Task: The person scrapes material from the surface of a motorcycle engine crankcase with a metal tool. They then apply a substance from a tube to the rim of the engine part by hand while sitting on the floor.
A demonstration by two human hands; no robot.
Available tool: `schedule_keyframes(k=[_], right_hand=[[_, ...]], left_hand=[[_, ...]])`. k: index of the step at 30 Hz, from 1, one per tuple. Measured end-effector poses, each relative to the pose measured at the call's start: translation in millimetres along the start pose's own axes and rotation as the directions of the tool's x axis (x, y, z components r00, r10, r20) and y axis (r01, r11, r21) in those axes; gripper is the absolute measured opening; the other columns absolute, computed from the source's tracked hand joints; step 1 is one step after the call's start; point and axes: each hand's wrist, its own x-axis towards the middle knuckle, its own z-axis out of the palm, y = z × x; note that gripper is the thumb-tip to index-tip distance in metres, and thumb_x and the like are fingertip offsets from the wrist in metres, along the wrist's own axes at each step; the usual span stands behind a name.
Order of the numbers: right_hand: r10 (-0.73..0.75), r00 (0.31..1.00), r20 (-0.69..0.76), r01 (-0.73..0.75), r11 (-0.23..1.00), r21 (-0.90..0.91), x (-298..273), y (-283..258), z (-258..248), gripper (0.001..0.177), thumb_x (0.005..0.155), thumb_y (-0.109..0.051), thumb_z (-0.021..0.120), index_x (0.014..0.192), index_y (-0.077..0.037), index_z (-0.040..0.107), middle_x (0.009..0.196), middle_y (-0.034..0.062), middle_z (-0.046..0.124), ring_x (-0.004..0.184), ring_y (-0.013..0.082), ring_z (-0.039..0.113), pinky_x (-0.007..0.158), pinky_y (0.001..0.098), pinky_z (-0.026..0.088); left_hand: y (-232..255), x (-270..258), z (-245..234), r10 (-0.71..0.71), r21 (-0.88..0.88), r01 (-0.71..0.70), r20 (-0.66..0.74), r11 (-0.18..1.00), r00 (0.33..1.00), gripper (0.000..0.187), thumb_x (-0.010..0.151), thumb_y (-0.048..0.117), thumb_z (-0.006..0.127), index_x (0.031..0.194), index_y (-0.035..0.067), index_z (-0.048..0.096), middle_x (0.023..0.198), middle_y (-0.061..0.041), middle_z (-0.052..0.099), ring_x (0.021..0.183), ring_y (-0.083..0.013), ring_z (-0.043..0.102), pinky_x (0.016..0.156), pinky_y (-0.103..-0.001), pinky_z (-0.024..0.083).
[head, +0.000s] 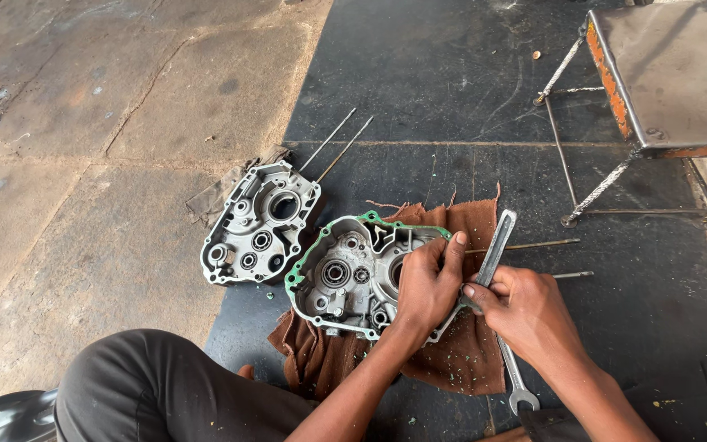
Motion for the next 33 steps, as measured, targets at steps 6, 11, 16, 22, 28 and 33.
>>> schedule_keyframes(k=[6, 11, 16, 22, 28, 33], right_hand=[[0.019, 1.0, 0.021, -0.019, 1.0, -0.01, -0.6, -3.2, -1.7, 0.02, 0.091, -0.026, 0.076, 0.098, -0.007, 0.079, 0.069, 0.0108, 0.08, 0.05, 0.0154, 0.071, 0.048, 0.0343, 0.051], [0.027, 0.999, 0.023, -0.026, 0.999, -0.04, -0.8, -3.3, -1.4, 0.022, 0.092, -0.026, 0.076, 0.095, -0.005, 0.079, 0.064, 0.0117, 0.077, 0.047, 0.0163, 0.066, 0.048, 0.0349, 0.047], [0.034, 0.999, 0.024, -0.033, 0.999, -0.032, 0.7, 0.1, -0.4, 0.021, 0.092, -0.026, 0.076, 0.094, -0.005, 0.079, 0.063, 0.0116, 0.077, 0.047, 0.0175, 0.064, 0.048, 0.0365, 0.046], [-0.002, 1.0, 0.006, 0.002, 0.998, -0.067, -1.3, 1.1, -0.1, 0.027, 0.092, -0.028, 0.077, 0.086, -0.002, 0.077, 0.06, 0.0125, 0.074, 0.046, 0.018, 0.064, 0.049, 0.0366, 0.047], [0.009, 1.0, 0.009, -0.008, 0.996, -0.094, -1.1, -2.8, -1.5, 0.025, 0.089, -0.025, 0.075, 0.084, -0.001, 0.076, 0.059, 0.012, 0.073, 0.045, 0.0179, 0.064, 0.049, 0.036, 0.048], [-0.061, 0.998, -0.02, 0.061, 0.998, -0.029, -0.8, 1.0, 0.4, 0.017, 0.087, -0.022, 0.074, 0.087, -0.005, 0.077, 0.057, 0.0102, 0.073, 0.043, 0.0158, 0.063, 0.045, 0.0347, 0.046]], left_hand=[[-2.8, 0.0, 1.2, 0.041, -0.024, -0.041, -0.004, 0.999, 0.999, 0.057, 0.104, 0.041, 0.054, 0.064, 0.001, 0.059, 0.05, -0.008, 0.051, 0.047, -0.0113, 0.042, 0.045, -0.038, 0.037], [-3.6, -0.2, 2.3, 0.027, -0.012, -0.027, -0.005, 1.0, 1.0, 0.057, 0.104, 0.042, 0.055, 0.064, 0.001, 0.058, 0.049, -0.007, 0.05, 0.047, -0.0108, 0.041, 0.045, -0.038, 0.037], [-3.6, 1.4, 1.8, 0.012, -0.001, -0.012, 0.001, 1.0, 1.0, 0.058, 0.104, 0.043, 0.054, 0.063, 0.001, 0.059, 0.049, -0.007, 0.05, 0.046, -0.0117, 0.04, 0.045, -0.038, 0.037], [-7.6, 0.6, 3.6, 0.055, -0.02, -0.055, -0.016, 0.998, 0.998, 0.058, 0.104, 0.042, 0.054, 0.064, 0.001, 0.057, 0.05, -0.008, 0.049, 0.047, -0.0118, 0.04, 0.046, -0.039, 0.037], [-8.6, 1.0, 4.5, 0.042, 0.011, -0.042, -0.018, 0.999, 0.999, 0.058, 0.104, 0.043, 0.055, 0.062, 0.002, 0.058, 0.048, -0.007, 0.049, 0.045, -0.0118, 0.04, 0.044, -0.038, 0.036], [-9.4, 0.9, 4.5, 0.045, -0.008, -0.045, -0.013, 0.999, 0.999, 0.058, 0.104, 0.043, 0.054, 0.062, 0.004, 0.058, 0.048, -0.005, 0.049, 0.045, -0.0104, 0.04, 0.043, -0.037, 0.035]])
